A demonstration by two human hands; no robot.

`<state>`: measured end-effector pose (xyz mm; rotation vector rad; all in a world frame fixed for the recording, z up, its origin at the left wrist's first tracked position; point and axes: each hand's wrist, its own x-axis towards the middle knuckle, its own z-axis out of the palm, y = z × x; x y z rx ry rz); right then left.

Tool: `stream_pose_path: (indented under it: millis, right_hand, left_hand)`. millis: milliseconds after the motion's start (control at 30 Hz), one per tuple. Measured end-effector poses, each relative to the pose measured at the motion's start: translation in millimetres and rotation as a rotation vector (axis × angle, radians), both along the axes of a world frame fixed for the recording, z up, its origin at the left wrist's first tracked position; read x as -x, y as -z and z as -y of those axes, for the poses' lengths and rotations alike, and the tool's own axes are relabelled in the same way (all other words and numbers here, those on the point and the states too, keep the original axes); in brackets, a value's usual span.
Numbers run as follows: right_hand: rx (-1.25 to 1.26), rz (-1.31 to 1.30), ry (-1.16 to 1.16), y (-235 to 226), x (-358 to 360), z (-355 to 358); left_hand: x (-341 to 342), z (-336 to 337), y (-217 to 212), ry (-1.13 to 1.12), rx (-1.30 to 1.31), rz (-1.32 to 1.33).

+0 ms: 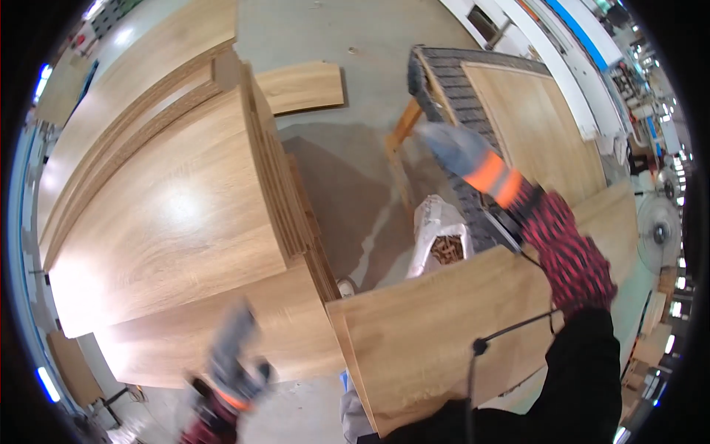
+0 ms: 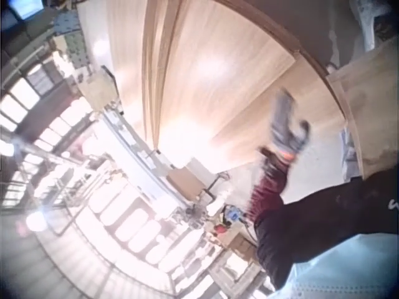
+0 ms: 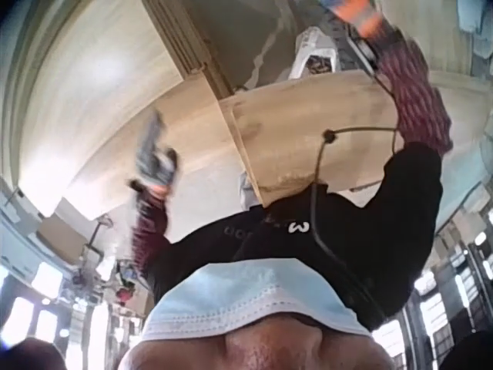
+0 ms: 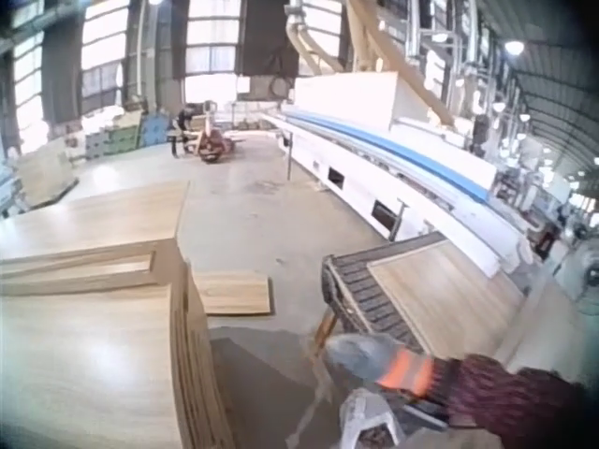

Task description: Stack and organize large wooden boards in a furniture manufacturing facility.

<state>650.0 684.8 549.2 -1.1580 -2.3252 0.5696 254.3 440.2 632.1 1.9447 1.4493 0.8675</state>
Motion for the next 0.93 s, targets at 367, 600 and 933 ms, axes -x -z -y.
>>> stream_pose_path:
  millis: [367,600,933]
  right_hand:
    - [0.191,0.186,1.629,9,-402,434]
    - [-0.120,0.112,1.707,85,-404,490]
    - [0.413,-0.369,2.102,10,-354,462]
  left_hand:
    - [-149,198,106,-0.523,1.032,0.874]
    - [-137,185,146,-0.676,0.572,0.750]
    - [-211,69,56,-0.346,-0.161,-0.661]
